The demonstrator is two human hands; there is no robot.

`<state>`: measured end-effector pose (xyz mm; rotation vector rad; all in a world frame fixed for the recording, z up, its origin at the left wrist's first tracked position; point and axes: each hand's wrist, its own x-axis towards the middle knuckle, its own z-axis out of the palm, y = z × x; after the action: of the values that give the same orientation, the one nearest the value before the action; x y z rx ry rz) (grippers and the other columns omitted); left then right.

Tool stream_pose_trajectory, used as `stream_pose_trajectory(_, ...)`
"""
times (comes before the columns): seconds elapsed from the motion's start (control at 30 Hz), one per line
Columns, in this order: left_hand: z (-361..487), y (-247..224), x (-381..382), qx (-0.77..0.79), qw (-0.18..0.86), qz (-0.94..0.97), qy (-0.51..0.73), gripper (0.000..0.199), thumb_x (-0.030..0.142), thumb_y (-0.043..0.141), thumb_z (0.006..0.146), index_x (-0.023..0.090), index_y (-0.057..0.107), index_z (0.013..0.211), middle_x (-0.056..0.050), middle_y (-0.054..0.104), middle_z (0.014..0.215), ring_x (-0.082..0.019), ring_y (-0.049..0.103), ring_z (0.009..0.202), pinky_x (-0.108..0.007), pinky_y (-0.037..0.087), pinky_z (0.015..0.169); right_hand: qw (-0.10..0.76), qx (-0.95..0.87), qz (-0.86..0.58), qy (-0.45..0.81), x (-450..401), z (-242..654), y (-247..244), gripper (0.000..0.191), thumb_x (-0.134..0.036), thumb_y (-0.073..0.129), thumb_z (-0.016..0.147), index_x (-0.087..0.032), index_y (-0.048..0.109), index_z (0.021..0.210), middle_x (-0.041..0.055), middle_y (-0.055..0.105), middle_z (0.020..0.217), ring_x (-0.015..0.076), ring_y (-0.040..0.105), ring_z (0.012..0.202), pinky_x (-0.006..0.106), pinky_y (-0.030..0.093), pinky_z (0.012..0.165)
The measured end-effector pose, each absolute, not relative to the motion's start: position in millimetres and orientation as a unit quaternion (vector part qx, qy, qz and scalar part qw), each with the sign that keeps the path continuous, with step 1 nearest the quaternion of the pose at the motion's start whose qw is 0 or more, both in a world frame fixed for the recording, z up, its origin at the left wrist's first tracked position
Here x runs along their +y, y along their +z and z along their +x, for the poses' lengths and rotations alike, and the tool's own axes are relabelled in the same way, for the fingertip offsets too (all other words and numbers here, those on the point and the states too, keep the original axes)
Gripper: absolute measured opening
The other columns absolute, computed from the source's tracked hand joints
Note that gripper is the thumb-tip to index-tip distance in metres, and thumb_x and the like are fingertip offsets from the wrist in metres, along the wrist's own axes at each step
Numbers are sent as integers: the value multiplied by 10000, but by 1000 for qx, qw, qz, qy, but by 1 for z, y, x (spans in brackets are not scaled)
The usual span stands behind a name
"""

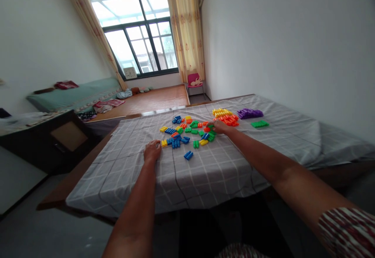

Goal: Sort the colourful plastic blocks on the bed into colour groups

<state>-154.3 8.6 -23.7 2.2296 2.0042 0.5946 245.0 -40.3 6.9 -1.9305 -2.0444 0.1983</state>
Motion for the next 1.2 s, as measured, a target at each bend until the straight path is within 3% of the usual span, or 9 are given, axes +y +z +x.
stream_pose_trajectory(0.13, -156, -24, 9, 656, 47, 724, 206, 358, 273, 467, 891, 234, 673, 1181, -66, 614, 1335, -254, 530, 1241, -368, 423, 1026, 175, -718, -671, 64, -43, 246, 8, 411, -99, 633, 765, -264, 712, 1133, 31, 742, 1071, 219, 670, 999, 275, 490, 883)
stream_pose_trajectory(0.23, -154, -23, 7, 659, 17, 708, 253, 374, 227, 467, 893, 204, 652, 1217, -94, 607, 1329, -235, 513, 1260, -359, 380, 1083, 283, -696, -654, 83, -43, 246, 8, 404, -88, 614, 789, -177, 659, 1180, 94, 706, 1159, 214, 658, 1038, 310, 497, 912)
stream_pose_trajectory(0.43, -142, -3, 9, 638, 1, 718, 279, 334, 249, 519, 866, 257, 701, 1146, -57, 583, 1368, -283, 483, 1282, -441, 425, 1041, 508, -620, -551, 233, -46, 266, 4, 286, -247, 728, 734, -171, 676, 1004, 72, 732, 991, 214, 688, 919, 338, 565, 807)
stream_pose_trajectory(0.53, -144, 6, 23, 643, 30, 717, 267, 338, 255, 515, 858, 255, 708, 1135, -55, 619, 1325, -261, 540, 1226, -401, 443, 1023, 605, -522, -565, 203, -54, 303, 3, 326, -338, 761, 696, -177, 667, 963, 75, 725, 977, 212, 686, 901, 352, 567, 813)
stream_pose_trajectory(0.67, -156, -3, 38, 691, 51, 683, 231, 420, 248, 464, 873, 176, 671, 1230, -135, 669, 1225, -275, 613, 1126, -373, 489, 945, 684, -329, -645, 90, -84, 386, -3, 327, -401, 713, 729, -167, 621, 938, 108, 709, 949, 208, 680, 820, 328, 568, 712)
stream_pose_trajectory(0.77, -162, -17, 41, 711, 38, 672, 202, 415, 300, 478, 864, 200, 696, 1203, -146, 665, 1230, -305, 628, 1099, -393, 508, 897, 643, -223, -732, -20, -116, 449, -16, 257, -381, 651, 767, -162, 601, 892, 130, 702, 924, 214, 663, 774, 326, 546, 664)
stream_pose_trajectory(0.93, -163, -25, 41, 690, 16, 705, 164, 394, 349, 481, 858, 233, 720, 1150, -117, 653, 1263, -296, 609, 1140, -378, 486, 942, 472, -211, -851, -91, -150, 508, -42, 121, -302, 625, 742, -182, 606, 741, 99, 697, 802, 223, 634, 729, 336, 495, 680)
stream_pose_trajectory(1.2, -165, -20, 42, 698, 17, 698, 157, 380, 342, 489, 860, 247, 723, 1144, -96, 644, 1292, -283, 603, 1153, -360, 492, 924, 347, -263, -894, -101, -150, 507, -60, 245, -335, 543, 823, -177, 697, 930, 119, 714, 923, 255, 645, 836, 336, 459, 725)
